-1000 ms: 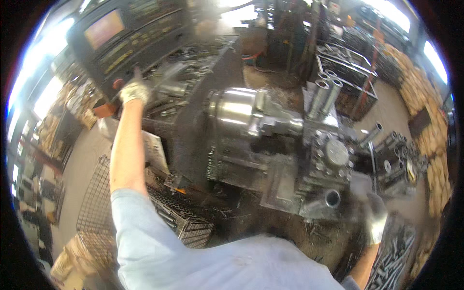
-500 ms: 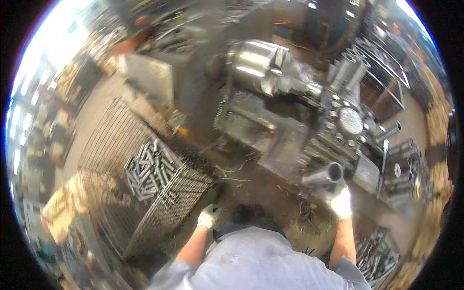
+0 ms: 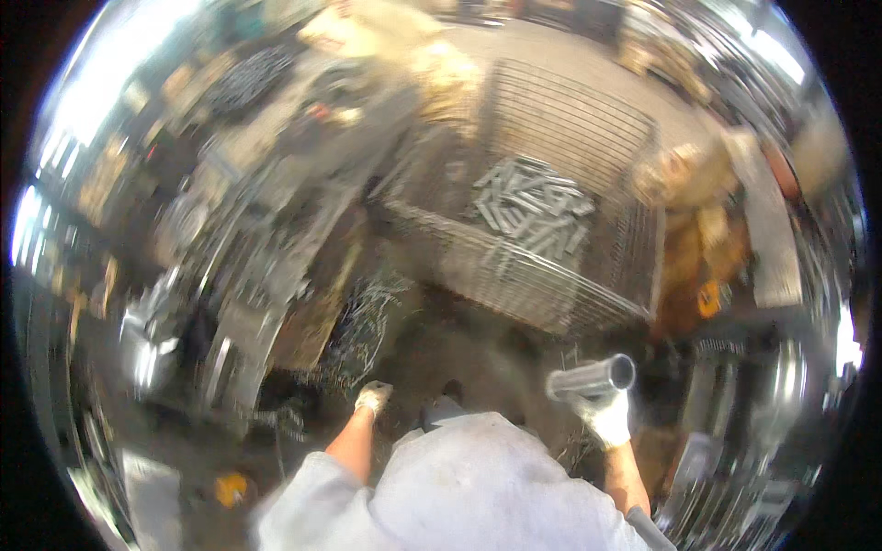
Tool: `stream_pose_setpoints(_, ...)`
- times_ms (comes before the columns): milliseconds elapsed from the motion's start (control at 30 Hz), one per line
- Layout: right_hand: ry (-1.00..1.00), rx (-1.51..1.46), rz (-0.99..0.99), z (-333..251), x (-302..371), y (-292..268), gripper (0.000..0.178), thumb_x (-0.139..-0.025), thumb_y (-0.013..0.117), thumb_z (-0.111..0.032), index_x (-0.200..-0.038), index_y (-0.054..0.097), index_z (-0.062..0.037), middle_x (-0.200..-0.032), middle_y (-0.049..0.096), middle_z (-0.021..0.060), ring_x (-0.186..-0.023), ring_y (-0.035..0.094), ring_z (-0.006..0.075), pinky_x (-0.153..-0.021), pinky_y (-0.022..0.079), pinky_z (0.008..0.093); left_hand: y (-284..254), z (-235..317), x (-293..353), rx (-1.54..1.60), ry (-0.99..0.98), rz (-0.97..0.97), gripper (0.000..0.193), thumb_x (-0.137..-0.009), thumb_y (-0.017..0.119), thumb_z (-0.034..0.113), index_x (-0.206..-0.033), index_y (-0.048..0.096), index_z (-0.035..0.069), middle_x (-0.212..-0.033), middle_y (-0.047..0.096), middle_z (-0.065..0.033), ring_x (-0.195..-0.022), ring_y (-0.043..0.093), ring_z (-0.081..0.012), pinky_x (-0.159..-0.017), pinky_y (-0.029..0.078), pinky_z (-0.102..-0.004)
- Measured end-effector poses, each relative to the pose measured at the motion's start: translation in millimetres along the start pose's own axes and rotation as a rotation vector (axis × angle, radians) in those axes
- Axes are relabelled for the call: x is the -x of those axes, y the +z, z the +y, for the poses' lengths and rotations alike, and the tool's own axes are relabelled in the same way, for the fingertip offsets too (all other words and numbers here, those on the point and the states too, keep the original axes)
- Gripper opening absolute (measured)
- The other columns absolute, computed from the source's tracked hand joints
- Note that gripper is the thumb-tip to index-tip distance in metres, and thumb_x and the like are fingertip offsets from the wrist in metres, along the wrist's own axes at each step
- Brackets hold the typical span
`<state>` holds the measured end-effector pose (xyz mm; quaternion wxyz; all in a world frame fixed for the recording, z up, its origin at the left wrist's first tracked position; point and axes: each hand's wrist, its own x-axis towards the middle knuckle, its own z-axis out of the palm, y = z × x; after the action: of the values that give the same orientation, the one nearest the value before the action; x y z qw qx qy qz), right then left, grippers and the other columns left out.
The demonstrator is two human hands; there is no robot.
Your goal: The person repeatedly picks up metal tubes from a wire basket, inserts them into a lathe chuck, and removes them after a brief machine cycle. The person handles the tubes one at a time and places them back into the basket after each operation.
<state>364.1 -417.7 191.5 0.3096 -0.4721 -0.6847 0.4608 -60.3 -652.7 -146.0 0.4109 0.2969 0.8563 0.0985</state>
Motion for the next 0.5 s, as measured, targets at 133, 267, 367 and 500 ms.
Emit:
stream_pose_setpoints(133,-0.317,-0.012,-0.513,-69,-75,131,0.025,-0.074,0.085,0.000,-0.097,0.085,-0.0114,-0.105,0.081,0.0058,-0.099,0.074,0.0236,-0.090,0.059,0.0369,1,-113,44,0.241,-0.285,0.211,0.040,-0.098,0.059,0.036,-0.115,0.076,0.003,-0.113,0.078,-0.0166,-0.106,0.074,-0.0367,-0.090,0.056,-0.0457)
stream_pose_setpoints(267,-0.787,0.021,-0.773,-125,-137,261,0.022,-0.075,0.084,-0.007,-0.095,0.085,-0.0143,-0.104,0.081,0.0068,-0.097,0.075,0.0268,-0.085,0.059,0.0383,-9,-128,131,1.248,-0.526,0.745,0.042,-0.102,0.059,0.036,-0.116,0.073,-0.001,-0.085,0.073,-0.0121,-0.073,0.069,-0.0272,-0.070,0.055,-0.0396)
stream_pose_setpoints(367,-0.750,0.227,-0.793,-156,-176,358,0.028,-0.077,0.088,-0.027,-0.094,0.078,-0.0077,-0.098,0.079,0.0167,-0.091,0.078,0.0315,-0.079,0.060,0.0417,-16,-113,188,1.889,-0.716,1.204,0.049,-0.105,0.057,0.041,-0.123,0.069,-0.004,-0.084,0.068,-0.0113,-0.069,0.063,-0.0213,-0.066,0.052,-0.0369)
stream_pose_setpoints(500,-0.685,0.301,-0.923,-186,-217,467,0.048,-0.075,0.088,-0.041,-0.105,0.074,-0.0051,-0.099,0.078,0.0206,-0.096,0.077,0.0362,-0.083,0.060,0.0432,-20,-108,244,1.345,-1.135,1.894,0.055,-0.110,0.052,0.044,-0.136,0.061,-0.004,-0.118,0.068,-0.0161,-0.099,0.066,-0.0260,-0.088,0.054,-0.0388)
